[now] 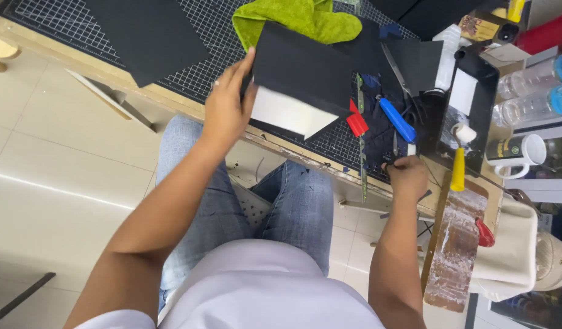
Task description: Assembling and finishing a small box by lining it with black paper using adhesive and hand tools
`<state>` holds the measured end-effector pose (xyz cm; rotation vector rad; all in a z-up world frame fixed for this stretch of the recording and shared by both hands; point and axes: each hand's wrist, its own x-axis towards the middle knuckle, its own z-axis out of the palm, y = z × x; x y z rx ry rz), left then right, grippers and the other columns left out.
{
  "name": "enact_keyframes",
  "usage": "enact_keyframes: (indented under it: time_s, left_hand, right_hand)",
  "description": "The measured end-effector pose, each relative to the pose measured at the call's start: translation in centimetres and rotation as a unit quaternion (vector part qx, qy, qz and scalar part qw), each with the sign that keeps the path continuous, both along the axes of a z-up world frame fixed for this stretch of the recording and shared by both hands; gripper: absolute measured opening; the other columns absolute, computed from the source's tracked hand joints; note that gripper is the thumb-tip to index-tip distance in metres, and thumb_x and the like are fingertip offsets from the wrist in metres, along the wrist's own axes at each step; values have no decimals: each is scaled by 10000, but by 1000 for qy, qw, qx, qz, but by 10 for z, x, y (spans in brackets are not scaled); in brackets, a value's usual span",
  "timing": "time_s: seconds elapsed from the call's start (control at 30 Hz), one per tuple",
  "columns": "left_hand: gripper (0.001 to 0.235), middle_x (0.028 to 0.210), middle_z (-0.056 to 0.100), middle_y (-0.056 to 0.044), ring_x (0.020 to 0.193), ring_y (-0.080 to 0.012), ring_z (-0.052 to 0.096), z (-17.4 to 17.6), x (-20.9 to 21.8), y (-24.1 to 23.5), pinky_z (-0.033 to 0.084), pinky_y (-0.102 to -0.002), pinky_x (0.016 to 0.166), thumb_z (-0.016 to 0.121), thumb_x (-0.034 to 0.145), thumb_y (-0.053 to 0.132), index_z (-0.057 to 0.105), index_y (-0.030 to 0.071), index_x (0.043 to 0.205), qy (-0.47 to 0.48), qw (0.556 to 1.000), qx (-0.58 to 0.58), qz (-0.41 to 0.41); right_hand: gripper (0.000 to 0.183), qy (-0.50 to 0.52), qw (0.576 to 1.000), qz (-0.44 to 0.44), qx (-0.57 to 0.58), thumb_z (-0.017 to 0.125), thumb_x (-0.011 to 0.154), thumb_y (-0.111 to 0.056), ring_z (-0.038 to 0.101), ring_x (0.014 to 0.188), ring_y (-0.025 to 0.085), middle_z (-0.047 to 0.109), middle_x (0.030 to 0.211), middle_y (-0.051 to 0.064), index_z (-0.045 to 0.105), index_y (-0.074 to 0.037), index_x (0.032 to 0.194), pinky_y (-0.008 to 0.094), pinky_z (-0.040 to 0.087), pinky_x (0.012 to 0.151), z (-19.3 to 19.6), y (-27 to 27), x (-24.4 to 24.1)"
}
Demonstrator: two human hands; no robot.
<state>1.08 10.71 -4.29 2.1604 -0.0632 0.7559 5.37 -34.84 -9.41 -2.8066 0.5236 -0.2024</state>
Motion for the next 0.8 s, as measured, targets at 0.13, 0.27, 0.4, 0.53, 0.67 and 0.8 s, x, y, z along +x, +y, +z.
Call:
enact_keyframes:
  time_s: [0.13,0.27,0.4,0.53,0.67,0.8]
  left_hand:
    - [465,898,736,-243,746,-499,681,40,47,16,514,-615,596,516,1077,293,580,62,1476,187,970,157,-17]
    - [241,950,743,-149,891,-449,700,28,97,8,539,-582,668,608,1028,312,701,101,1099,233,928,281,-77]
    - [350,1036,735,-128,960,-397,698,-18,127,-17,579,-540,693,656,977,375,715,158,1244,271,898,339,-80]
    - [639,1344,658,-124,1226,-348,583,23,98,-44,495,-539,1017,871,858,181,600,100,1431,-96,941,323,-5]
    - [351,1336,662,-196,1280,-425,571,14,70,-65,475,-559,1079,624,1037,59,602,-11,1381,-170,942,230,-176]
    - [634,1661,300,-119,1559,-329,115,-1,75,-77,128,-540,1244,387,1085,504,348,129,1595,21,884,324,-336]
  right_hand:
    - [162,83,996,0,17,872,780,-252,702,970,226,748,1083,-5,790,-269,918,405,544,777,12,6,4]
    - [50,-131,986,106,3,800,898,-256,668,963,375,694,945,132,791,-242,946,510,508,844,1,19,4]
    - [305,-183,936,211,212,677,1039,-342,612,809,149,679,806,9,713,-137,815,308,447,783,26,85,-14]
    - [377,-83,908,246,330,546,1019,-446,685,985,156,726,1083,19,680,-133,1180,266,556,872,81,159,-26]
    - [365,-53,894,235,378,722,923,-386,698,914,103,762,996,19,731,-122,1175,236,544,796,75,178,-22]
    - [121,-69,893,215,390,701,975,-259,573,750,45,672,803,-67,716,-146,934,228,454,702,56,173,-15]
